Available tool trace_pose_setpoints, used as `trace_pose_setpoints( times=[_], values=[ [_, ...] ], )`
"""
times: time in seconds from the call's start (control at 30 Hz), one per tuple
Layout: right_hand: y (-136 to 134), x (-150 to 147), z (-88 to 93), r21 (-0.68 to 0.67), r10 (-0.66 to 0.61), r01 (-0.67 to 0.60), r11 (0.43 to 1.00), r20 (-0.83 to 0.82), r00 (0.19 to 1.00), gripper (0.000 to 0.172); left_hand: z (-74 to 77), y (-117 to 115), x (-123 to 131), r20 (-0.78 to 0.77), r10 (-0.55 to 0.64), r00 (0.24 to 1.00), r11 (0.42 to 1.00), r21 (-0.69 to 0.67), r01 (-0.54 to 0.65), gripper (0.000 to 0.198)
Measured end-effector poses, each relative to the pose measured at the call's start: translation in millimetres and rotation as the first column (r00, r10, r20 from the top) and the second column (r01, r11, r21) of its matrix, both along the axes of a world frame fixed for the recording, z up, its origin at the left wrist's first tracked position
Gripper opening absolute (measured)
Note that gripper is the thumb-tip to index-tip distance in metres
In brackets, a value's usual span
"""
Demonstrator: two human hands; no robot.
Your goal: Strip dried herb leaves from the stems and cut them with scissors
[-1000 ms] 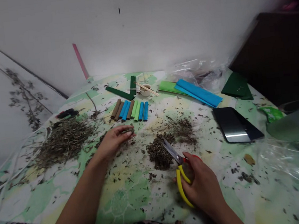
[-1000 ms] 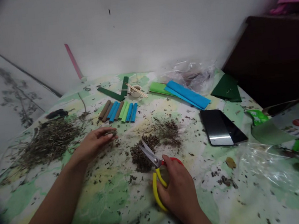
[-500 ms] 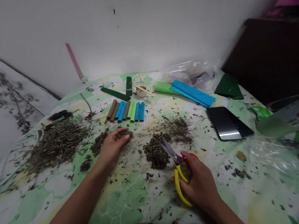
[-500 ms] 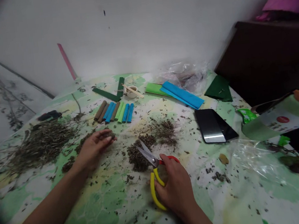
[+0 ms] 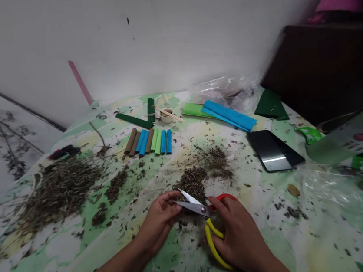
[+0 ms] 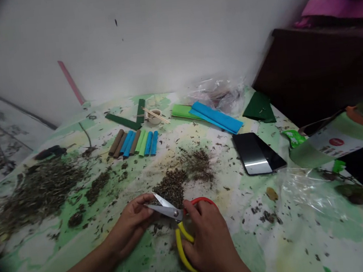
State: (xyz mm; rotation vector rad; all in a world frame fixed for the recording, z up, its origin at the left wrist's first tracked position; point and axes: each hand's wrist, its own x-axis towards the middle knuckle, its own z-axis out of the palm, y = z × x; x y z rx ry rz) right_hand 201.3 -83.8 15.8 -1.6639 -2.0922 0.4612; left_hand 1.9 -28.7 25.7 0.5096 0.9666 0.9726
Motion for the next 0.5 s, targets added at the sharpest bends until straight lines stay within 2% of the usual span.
trace_pose_setpoints(
  times=[0.33,0.5],
  values=[
    [3.2,4.9,4.5,-0.113,0.103,-0.094,0.989,0.075,0.992,0.062,-2.4,-0.3,-0.4,-0.064,0.012,0.998,1.0,0.014,-0.011,0.034],
    [1.9,6.3,-0.9,-0.116,0.129,-0.122,0.986,0.054,0.99,0.059,-1.9,0.3,-0.3,-0.083,-0.001,0.997,1.0,0.015,0.002,0.029]
  ],
)
